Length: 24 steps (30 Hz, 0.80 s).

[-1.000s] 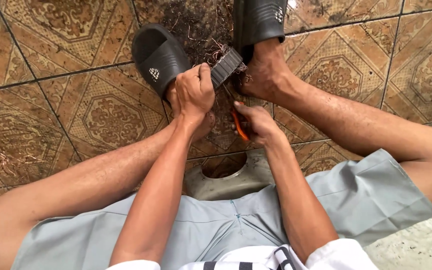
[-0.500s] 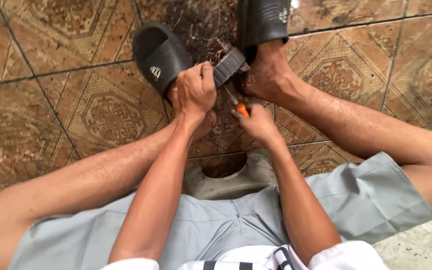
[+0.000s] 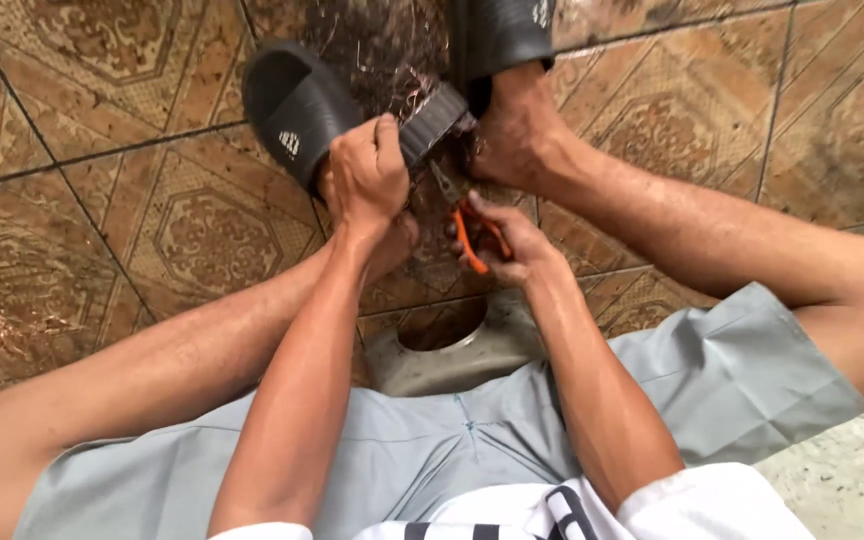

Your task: Extracting copper wire from a motor stator using scissors while sitting on the floor.

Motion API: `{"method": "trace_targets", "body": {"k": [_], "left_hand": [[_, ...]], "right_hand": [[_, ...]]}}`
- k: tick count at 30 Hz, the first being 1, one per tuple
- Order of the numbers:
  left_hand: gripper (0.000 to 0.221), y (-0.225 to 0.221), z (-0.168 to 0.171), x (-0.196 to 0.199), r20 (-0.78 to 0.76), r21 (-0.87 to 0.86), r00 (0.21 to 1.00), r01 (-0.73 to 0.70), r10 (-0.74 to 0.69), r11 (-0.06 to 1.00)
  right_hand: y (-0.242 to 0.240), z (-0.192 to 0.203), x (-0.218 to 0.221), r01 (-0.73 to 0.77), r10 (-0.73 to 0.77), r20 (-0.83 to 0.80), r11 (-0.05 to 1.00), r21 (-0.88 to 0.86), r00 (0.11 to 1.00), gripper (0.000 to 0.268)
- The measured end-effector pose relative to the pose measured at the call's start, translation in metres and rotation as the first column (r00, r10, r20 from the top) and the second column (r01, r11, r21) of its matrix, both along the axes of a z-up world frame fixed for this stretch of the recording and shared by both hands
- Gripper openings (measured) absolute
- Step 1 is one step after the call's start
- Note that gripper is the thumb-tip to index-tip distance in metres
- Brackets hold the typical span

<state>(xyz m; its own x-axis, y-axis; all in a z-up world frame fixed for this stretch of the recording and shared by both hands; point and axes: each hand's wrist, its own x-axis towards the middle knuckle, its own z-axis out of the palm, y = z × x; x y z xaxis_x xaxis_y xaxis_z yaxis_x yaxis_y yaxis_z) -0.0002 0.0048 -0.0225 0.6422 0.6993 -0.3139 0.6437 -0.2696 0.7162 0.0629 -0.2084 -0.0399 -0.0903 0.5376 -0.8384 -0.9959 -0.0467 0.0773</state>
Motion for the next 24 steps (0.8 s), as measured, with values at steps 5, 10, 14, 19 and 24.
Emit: {"method": "trace_targets", "body": {"k": [5,10,14,19,24], "left_hand": [[0.047,0.000,-0.009,-0.002,0.127,-0.052,0.991,-0.023,0.030,0.998],[0.046,-0.003,-0.016,0.000,0.249,0.009,0.968,-0.016,0.013,1.000],[0.045,0.001,-0.008,0.000,0.165,-0.020,0.986,-0.018,0.021,1.000],[0.045,0.002,-0.012,0.000,0.160,-0.027,0.987,0.000,0.004,1.000],[0.044,0.001,-0.009,-0.003,0.167,-0.025,0.986,0.004,0.000,1.000]], "right_hand": [[0.004,0.022,0.004,-0.583,0.801,0.461,0.596,-0.552,0.382,0.042],[0.081,0.059,0.083,-0.370,0.488,0.830,0.743,-0.557,-0.270,0.047],[-0.003,0.008,0.002,-0.592,0.906,0.404,0.394,-0.703,0.124,0.047],[0.016,0.041,0.007,-0.538,0.721,0.454,0.693,-0.480,0.524,0.041],[0.017,0.027,0.007,-0.533,0.669,0.386,0.741,-0.409,0.635,0.048]]}}
